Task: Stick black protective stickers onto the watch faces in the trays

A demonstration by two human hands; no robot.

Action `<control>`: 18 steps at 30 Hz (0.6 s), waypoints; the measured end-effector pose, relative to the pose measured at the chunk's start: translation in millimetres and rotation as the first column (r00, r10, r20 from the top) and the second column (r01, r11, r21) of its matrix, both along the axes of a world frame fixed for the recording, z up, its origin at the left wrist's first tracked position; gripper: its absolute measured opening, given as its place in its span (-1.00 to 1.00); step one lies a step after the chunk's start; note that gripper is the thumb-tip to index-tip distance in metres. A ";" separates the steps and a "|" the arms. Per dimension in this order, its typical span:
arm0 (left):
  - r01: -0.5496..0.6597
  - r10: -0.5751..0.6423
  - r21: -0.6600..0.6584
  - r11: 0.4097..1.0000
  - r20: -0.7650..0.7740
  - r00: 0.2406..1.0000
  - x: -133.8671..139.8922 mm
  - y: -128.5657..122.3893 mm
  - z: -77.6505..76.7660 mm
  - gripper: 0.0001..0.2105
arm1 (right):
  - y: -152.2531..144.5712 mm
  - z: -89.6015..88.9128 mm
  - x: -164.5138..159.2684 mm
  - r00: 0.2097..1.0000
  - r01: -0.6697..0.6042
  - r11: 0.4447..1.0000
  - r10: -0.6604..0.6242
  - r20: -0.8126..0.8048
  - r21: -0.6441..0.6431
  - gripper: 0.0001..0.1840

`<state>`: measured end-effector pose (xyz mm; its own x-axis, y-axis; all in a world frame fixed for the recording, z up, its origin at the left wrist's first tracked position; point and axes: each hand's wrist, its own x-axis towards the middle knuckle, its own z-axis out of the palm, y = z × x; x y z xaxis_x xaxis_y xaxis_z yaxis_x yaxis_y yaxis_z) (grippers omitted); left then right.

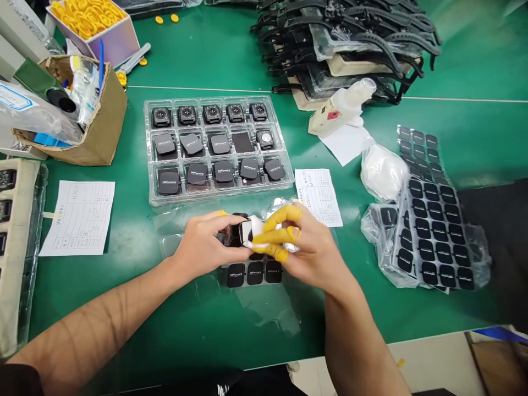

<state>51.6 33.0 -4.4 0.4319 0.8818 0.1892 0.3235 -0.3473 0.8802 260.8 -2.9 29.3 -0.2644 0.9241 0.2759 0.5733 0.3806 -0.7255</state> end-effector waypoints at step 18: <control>-0.095 0.096 0.037 0.995 -0.007 0.995 -0.6 4.1 -3.7 -0.80 | 3.7 -19.4 25.7 0.858 0.431 0.879 -0.469 0.210 0.204 -0.79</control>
